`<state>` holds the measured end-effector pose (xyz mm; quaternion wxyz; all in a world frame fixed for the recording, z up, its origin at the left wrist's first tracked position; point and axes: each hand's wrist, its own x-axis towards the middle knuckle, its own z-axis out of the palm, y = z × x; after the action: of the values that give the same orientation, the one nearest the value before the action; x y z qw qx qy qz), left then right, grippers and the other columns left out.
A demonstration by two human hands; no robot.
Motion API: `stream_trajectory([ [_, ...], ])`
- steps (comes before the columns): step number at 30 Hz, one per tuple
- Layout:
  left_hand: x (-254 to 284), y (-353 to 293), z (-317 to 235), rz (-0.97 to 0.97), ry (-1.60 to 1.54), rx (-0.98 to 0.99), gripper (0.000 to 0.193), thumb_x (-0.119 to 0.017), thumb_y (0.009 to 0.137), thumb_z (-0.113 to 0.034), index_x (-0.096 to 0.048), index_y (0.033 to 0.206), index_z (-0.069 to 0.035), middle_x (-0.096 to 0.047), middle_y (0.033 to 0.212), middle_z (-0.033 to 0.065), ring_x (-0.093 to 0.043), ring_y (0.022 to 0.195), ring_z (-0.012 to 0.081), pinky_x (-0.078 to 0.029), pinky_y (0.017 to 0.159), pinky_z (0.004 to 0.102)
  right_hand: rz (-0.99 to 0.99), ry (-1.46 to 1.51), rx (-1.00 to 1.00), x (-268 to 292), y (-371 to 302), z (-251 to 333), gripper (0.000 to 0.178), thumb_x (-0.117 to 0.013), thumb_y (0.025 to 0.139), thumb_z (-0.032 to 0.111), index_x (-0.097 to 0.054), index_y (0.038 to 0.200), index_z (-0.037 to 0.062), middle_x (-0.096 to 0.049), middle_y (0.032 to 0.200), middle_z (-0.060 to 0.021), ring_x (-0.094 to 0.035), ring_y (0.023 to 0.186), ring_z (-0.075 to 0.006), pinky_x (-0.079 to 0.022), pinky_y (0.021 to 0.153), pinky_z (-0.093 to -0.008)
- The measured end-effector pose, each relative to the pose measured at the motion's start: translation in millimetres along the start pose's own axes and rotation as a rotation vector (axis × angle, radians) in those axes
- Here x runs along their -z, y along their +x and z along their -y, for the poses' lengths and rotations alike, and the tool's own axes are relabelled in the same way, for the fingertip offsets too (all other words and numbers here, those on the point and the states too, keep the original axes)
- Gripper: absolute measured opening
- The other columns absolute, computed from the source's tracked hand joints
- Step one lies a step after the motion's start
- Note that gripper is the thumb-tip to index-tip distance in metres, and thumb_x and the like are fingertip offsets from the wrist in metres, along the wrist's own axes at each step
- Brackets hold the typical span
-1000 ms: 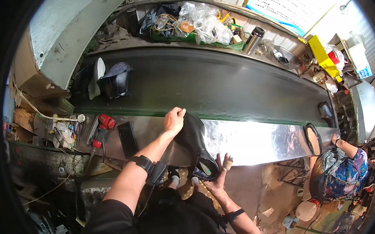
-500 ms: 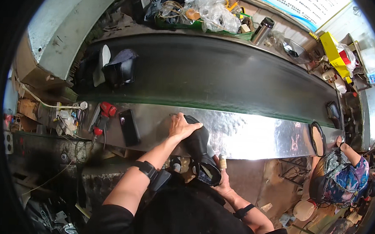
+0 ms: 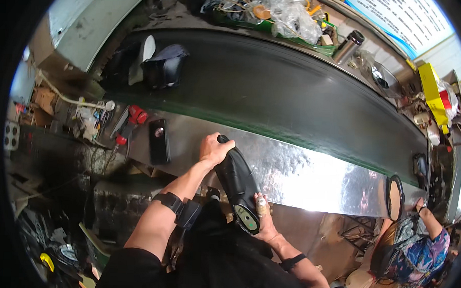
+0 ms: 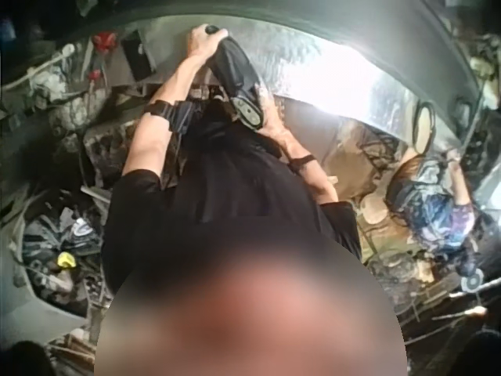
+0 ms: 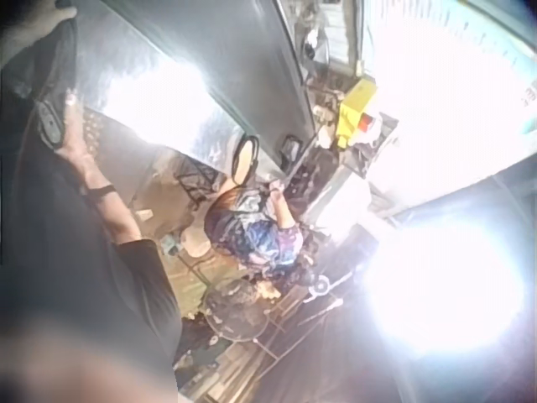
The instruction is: Operates a shoe lasting machine to shape and attach the upper of a boot to the insole.
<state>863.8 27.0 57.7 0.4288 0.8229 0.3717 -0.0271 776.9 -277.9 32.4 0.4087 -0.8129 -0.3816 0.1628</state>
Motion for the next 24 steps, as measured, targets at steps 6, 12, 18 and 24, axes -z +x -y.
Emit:
stream_trajectory([
  [6,52.7,-44.6,-7.5,-0.148,-0.149,-0.020,0.042,-0.075,0.065,-0.039,-0.065,0.076,0.000,-0.069,0.075,0.0181,-0.068,0.072,0.0324,-0.051,0.069,0.0413,0.137,0.701,-0.129,63.8,53.7,53.6,0.109,-0.068,0.090,0.044,0.008,0.153,-0.0038,-0.005,0.161,-0.0259,-0.004,0.151,-0.0344,-0.006,0.120,-0.0420],
  [12,143.9,-116.8,16.3,-0.399,-0.284,-0.158,0.041,-0.078,0.069,-0.036,-0.061,0.072,0.000,-0.064,0.066,0.0152,-0.063,0.061,0.0266,-0.048,0.061,0.0388,0.353,0.567,-0.296,40.2,113.7,134.2,0.075,-0.051,0.102,0.034,-0.012,0.153,-0.0067,-0.023,0.158,-0.0247,-0.018,0.148,-0.0280,-0.016,0.118,-0.0348],
  [18,247.2,-226.4,95.8,-0.792,-0.492,-0.141,0.034,-0.067,0.081,-0.032,-0.059,0.074,0.001,-0.055,0.062,0.0150,-0.054,0.060,0.0183,-0.044,0.061,0.0368,0.240,0.511,0.088,-42.7,105.2,233.1,0.062,-0.054,0.100,0.008,-0.025,0.154,0.0032,-0.056,0.087,0.0053,-0.045,0.076,-0.0019,-0.039,0.070,-0.0162],
  [24,355.1,-383.9,196.9,-1.233,-0.787,0.070,0.032,-0.056,0.096,-0.033,-0.066,0.091,-0.003,-0.067,0.082,0.0055,-0.060,0.076,0.0169,-0.047,0.076,0.0310,0.627,0.693,0.089,-135.6,80.5,371.4,0.051,-0.062,0.098,0.013,-0.042,0.143,-0.0004,-0.060,0.089,0.0046,-0.050,0.077,-0.0015,-0.041,0.070,-0.0159],
])
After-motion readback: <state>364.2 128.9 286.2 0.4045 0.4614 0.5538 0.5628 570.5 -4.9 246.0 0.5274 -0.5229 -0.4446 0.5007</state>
